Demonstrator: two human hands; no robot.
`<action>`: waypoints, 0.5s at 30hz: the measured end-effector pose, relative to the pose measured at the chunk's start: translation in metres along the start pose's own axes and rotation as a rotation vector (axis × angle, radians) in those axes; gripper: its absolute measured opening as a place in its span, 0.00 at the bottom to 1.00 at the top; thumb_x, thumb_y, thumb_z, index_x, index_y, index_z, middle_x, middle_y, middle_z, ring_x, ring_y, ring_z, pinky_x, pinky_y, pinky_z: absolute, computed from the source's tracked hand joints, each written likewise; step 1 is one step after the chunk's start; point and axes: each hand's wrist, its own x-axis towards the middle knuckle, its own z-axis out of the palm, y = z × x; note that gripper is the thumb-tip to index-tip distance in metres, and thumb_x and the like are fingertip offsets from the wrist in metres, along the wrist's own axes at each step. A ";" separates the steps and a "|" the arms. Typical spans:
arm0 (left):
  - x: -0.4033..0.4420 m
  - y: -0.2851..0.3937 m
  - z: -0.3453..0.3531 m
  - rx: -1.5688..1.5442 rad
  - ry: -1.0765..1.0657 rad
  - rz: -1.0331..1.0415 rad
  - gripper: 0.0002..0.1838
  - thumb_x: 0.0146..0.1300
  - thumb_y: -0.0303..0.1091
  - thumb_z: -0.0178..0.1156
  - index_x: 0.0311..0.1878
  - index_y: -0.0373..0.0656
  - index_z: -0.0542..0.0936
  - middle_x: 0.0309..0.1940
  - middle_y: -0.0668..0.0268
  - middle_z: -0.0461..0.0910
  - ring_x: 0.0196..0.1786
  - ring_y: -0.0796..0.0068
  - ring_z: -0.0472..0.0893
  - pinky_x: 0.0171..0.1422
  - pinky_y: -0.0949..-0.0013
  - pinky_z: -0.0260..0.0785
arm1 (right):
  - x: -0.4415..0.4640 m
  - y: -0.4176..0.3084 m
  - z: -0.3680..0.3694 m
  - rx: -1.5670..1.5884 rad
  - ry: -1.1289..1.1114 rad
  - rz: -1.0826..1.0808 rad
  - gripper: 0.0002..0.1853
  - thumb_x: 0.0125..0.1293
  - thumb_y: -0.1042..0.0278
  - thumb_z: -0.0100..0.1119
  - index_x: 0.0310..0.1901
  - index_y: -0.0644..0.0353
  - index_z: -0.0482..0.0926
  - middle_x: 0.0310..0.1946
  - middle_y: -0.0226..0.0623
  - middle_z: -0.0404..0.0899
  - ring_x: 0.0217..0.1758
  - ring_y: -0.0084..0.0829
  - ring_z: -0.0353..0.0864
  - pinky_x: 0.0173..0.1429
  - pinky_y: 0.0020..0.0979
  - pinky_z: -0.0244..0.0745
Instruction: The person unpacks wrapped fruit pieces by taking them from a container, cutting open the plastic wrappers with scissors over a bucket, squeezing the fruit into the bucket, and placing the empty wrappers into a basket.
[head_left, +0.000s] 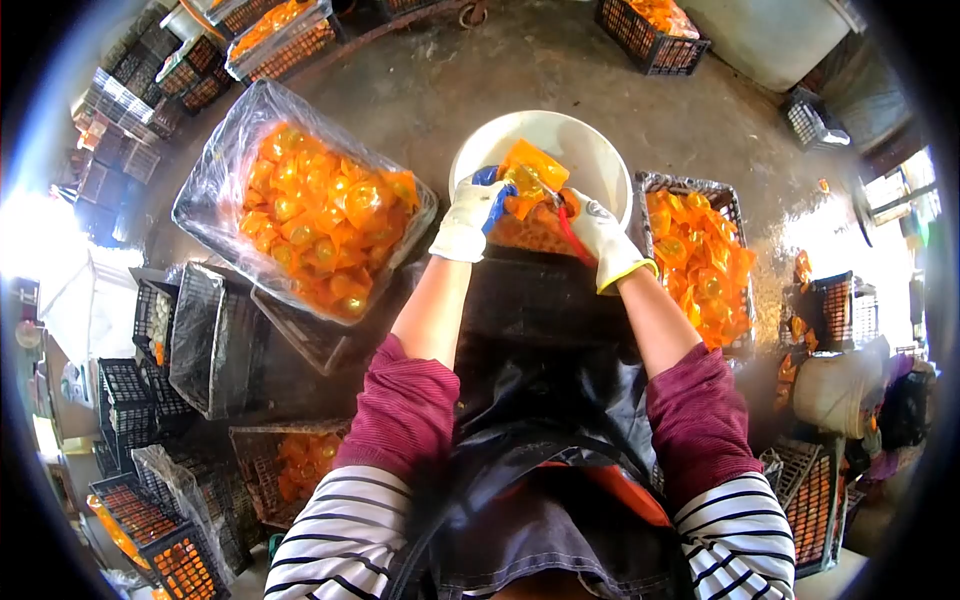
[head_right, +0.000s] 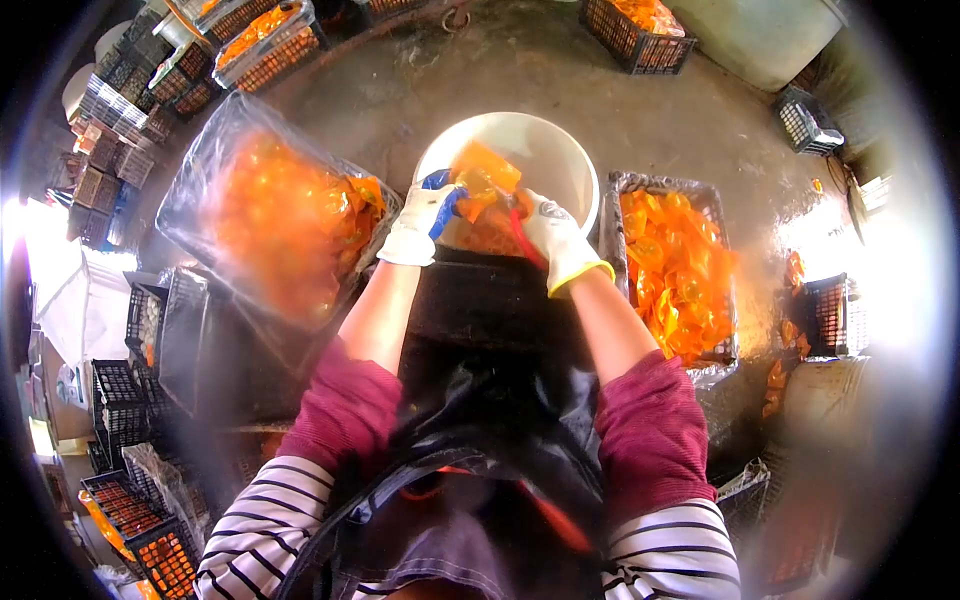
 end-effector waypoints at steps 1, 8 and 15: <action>-0.002 0.003 0.002 -0.081 0.058 -0.034 0.13 0.57 0.25 0.60 0.47 0.36 0.83 0.32 0.67 0.82 0.30 0.80 0.78 0.34 0.78 0.70 | -0.001 -0.006 -0.003 0.011 -0.058 0.020 0.14 0.67 0.57 0.59 0.44 0.60 0.80 0.35 0.40 0.83 0.38 0.34 0.79 0.44 0.32 0.72; 0.005 -0.005 0.004 -0.471 -0.092 0.072 0.19 0.63 0.27 0.59 0.58 0.36 0.75 0.43 0.62 0.79 0.44 0.72 0.79 0.42 0.72 0.74 | -0.006 -0.029 -0.019 0.425 -0.169 0.237 0.14 0.66 0.62 0.60 0.50 0.59 0.79 0.39 0.38 0.81 0.41 0.31 0.75 0.45 0.32 0.71; -0.001 0.003 0.004 -0.440 -0.181 -0.291 0.20 0.68 0.28 0.54 0.61 0.31 0.68 0.51 0.54 0.76 0.47 0.55 0.82 0.52 0.62 0.79 | 0.004 0.005 0.006 0.349 -0.107 0.058 0.11 0.70 0.69 0.55 0.50 0.62 0.78 0.42 0.36 0.81 0.44 0.26 0.77 0.50 0.28 0.73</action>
